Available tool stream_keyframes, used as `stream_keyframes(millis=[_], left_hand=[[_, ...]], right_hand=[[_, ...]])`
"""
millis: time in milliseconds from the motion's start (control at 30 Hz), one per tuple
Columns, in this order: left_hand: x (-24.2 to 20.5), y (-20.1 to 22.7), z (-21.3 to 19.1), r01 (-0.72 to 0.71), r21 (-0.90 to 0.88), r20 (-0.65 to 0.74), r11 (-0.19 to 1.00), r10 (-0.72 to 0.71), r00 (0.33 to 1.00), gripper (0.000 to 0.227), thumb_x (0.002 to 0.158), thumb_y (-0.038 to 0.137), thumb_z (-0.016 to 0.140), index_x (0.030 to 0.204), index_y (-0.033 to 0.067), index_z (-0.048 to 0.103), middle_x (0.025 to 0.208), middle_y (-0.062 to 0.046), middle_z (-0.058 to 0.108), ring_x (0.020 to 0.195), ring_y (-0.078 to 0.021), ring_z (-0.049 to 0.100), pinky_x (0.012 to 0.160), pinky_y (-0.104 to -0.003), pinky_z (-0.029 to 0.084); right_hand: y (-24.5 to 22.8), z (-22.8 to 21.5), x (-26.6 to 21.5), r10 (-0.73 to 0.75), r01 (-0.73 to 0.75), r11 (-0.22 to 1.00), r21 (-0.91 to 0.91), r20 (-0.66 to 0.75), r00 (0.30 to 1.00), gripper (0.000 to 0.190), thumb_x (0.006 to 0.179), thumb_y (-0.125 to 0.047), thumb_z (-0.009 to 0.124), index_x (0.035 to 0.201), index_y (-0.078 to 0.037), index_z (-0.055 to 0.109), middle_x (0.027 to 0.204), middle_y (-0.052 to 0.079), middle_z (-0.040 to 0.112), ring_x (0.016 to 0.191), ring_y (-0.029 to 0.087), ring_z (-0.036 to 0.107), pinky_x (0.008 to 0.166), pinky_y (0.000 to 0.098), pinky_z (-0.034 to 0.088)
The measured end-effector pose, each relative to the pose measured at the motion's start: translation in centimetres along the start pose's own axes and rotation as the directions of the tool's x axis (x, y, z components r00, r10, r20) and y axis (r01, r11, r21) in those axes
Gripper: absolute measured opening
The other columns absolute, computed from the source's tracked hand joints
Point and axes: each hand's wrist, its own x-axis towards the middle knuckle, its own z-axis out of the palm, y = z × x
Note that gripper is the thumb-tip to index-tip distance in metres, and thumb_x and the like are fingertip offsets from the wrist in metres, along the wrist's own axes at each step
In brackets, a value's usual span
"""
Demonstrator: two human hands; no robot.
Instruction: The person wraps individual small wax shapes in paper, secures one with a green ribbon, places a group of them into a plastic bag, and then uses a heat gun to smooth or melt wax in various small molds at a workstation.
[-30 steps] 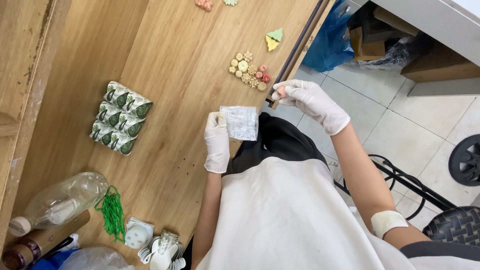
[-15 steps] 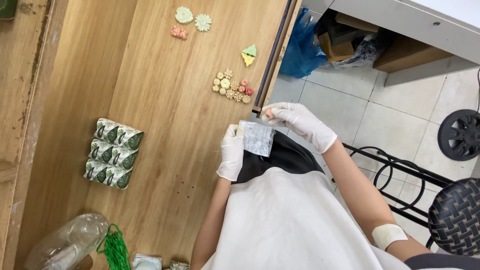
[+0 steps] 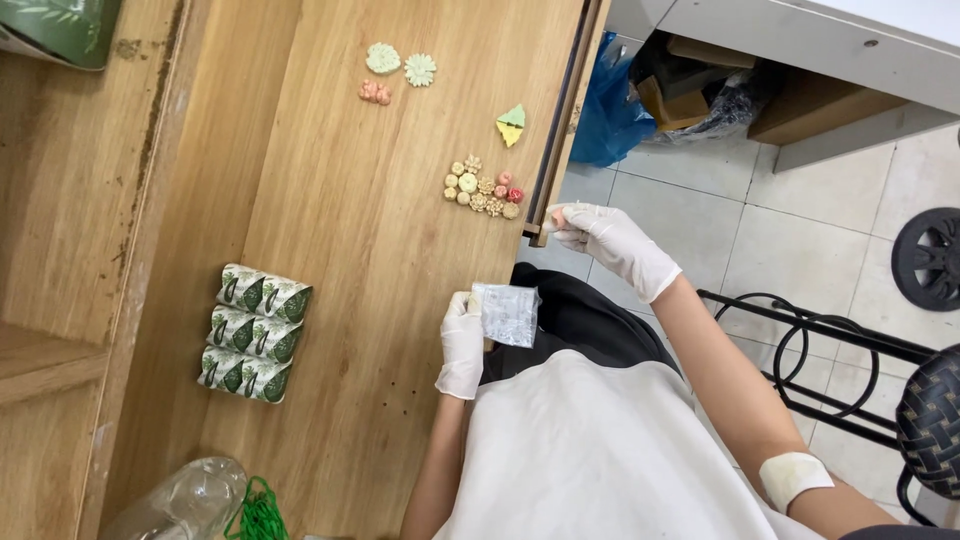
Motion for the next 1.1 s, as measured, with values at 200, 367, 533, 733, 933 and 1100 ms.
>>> stream_keyframes(millis=[200, 367, 533, 733, 933, 1100], left_hand=[[0.2, 3.2, 0.2, 0.008, -0.01, 0.035, 1.0, -0.008, 0.999, 0.025, 0.104, 0.024, 0.055, 0.088, 0.0058, 0.062, 0.071, 0.005, 0.062, 0.063, -0.003, 0.05, 0.056, -0.024, 0.044], [2.1, 1.0, 1.2, -0.017, -0.091, 0.091, 0.996, 0.025, 0.996, 0.025, 0.107, 0.022, 0.054, 0.091, 0.0044, 0.061, 0.075, 0.004, 0.058, 0.065, -0.0041, 0.048, 0.057, -0.024, 0.042], [1.6, 6.0, 5.1, 0.01, -0.147, 0.16, 0.989, 0.014, 0.987, 0.025, 0.106, 0.022, 0.053, 0.09, 0.0043, 0.06, 0.074, 0.004, 0.057, 0.064, -0.0046, 0.049, 0.058, -0.024, 0.046], [4.3, 8.4, 12.3, 0.022, -0.107, 0.173, 0.994, -0.003, 0.985, 0.025, 0.106, 0.022, 0.055, 0.09, 0.0046, 0.062, 0.072, 0.003, 0.054, 0.063, -0.0053, 0.043, 0.056, -0.024, 0.04], [6.2, 11.3, 23.2, -0.039, 0.099, 0.002, 0.994, 0.039, 0.999, 0.021, 0.104, 0.021, 0.056, 0.095, 0.0052, 0.065, 0.076, 0.005, 0.054, 0.067, -0.0037, 0.042, 0.059, -0.023, 0.041], [6.2, 15.5, 31.9, 0.054, -0.048, -0.089, 0.997, -0.058, 0.994, 0.021, 0.102, 0.023, 0.058, 0.102, 0.0045, 0.067, 0.078, 0.004, 0.06, 0.068, -0.0053, 0.047, 0.06, -0.025, 0.043]], right_hand=[[-0.1, -0.6, 0.1, 0.057, -0.055, 0.998, 0.018, -0.13, 0.99, 0.021, 0.1, -0.022, 0.062, 0.108, -0.007, 0.074, 0.1, 0.001, 0.073, 0.086, 0.009, 0.065, 0.084, 0.0266, 0.053], [-3.2, -5.0, -0.6, -0.056, 0.067, 0.995, 0.077, -0.132, 0.99, 0.02, 0.102, -0.023, 0.065, 0.107, -0.006, 0.075, 0.103, 0.001, 0.072, 0.089, 0.01, 0.066, 0.084, 0.0259, 0.052], [-11.7, -10.8, -2.8, -0.138, 0.143, 0.99, -0.005, -0.301, 0.944, 0.019, 0.098, -0.024, 0.069, 0.104, -0.007, 0.074, 0.105, 0.001, 0.076, 0.092, 0.009, 0.066, 0.086, 0.0248, 0.052], [-26.2, -20.4, -1.1, -0.378, 0.352, 0.926, -0.139, -0.381, 0.844, 0.018, 0.097, -0.023, 0.07, 0.106, -0.008, 0.075, 0.101, 0.003, 0.075, 0.087, 0.008, 0.066, 0.085, 0.0241, 0.053], [-41.1, -31.4, 4.0, -0.51, 0.487, 0.859, -0.156, -0.332, 0.793, 0.014, 0.101, -0.021, 0.068, 0.099, -0.009, 0.073, 0.098, 0.005, 0.077, 0.073, 0.007, 0.055, 0.075, 0.0235, 0.051], [-51.2, -39.0, 14.3, -0.55, 0.457, 0.82, -0.345, -0.255, 0.795, 0.015, 0.101, -0.026, 0.068, 0.096, -0.013, 0.074, 0.095, -0.002, 0.074, 0.082, 0.005, 0.068, 0.074, 0.0208, 0.053]])
